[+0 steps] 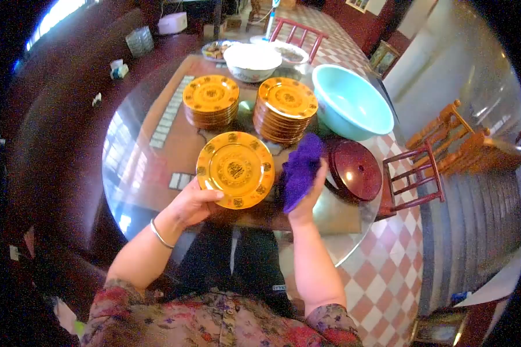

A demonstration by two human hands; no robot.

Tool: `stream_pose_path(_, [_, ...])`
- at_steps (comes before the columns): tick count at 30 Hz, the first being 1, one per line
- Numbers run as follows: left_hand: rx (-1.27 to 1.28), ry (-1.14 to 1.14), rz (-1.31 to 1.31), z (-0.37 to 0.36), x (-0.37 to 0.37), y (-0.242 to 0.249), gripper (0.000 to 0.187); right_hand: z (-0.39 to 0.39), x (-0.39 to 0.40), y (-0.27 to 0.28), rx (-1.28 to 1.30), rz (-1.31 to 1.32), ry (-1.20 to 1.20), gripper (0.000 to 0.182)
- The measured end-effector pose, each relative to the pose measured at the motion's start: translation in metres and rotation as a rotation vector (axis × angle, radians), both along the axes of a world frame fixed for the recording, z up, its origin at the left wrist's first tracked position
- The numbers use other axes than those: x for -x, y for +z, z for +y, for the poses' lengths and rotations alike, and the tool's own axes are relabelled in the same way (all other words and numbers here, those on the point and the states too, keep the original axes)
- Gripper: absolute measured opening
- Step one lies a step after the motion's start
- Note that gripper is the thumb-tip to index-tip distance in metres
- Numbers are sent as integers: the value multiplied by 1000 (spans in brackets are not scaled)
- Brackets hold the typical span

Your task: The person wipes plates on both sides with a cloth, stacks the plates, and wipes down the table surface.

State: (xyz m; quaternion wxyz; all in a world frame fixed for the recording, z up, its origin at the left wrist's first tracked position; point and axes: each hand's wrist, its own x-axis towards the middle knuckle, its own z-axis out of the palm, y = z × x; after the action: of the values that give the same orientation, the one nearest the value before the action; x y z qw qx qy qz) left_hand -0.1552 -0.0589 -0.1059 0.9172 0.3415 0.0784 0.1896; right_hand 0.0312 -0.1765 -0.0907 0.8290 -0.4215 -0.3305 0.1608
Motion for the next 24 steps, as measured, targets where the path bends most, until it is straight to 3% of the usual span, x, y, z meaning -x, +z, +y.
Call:
stream_pose_path(1, [-23, -26, 1, -1, -2, -2, 59, -3, 13, -4, -44, -123, -16, 22])
stream_pose_path(3, [-44, -26, 8, -4, -5, 1, 61, -13, 25, -7, 395, -938, -87, 44])
stream_pose_path(5, [-88, 0, 75, -5, -6, -1, 62, -3, 48, 10, 597, -1300, 168, 59])
stream_pose_path(7, [-110, -24, 11, -2, -2, -9, 77, 1, 40, 3, 762, -1219, 77, 59])
stream_pose_path(10, [14, -54, 30, -9, -2, -1, 85, 11, 18, -1, 717, -1288, -224, 57])
stream_pose_path(14, [-42, -81, 36, -3, -1, -18, 81, 4, 32, 1, 608, -1407, 58, 57])
stream_pose_path(15, [-54, -94, 153, -4, 1, -16, 79, 4, 43, 6, 584, -1332, 145, 60])
stream_pose_path(17, [-47, -110, 160, -4, 5, -13, 81, 6, 40, 8, 645, -1385, 99, 60])
stream_pose_path(21, [-90, -139, 14, -11, -4, -9, 87, 16, 24, -4, 822, -1183, -328, 61])
stream_pose_path(23, [-116, -158, 36, -14, -6, -13, 86, 14, 22, -2, 770, -1193, -323, 61])
stream_pose_path(24, [-95, -138, 40, -14, -6, -10, 79, 11, 24, -1, 728, -1276, -183, 62])
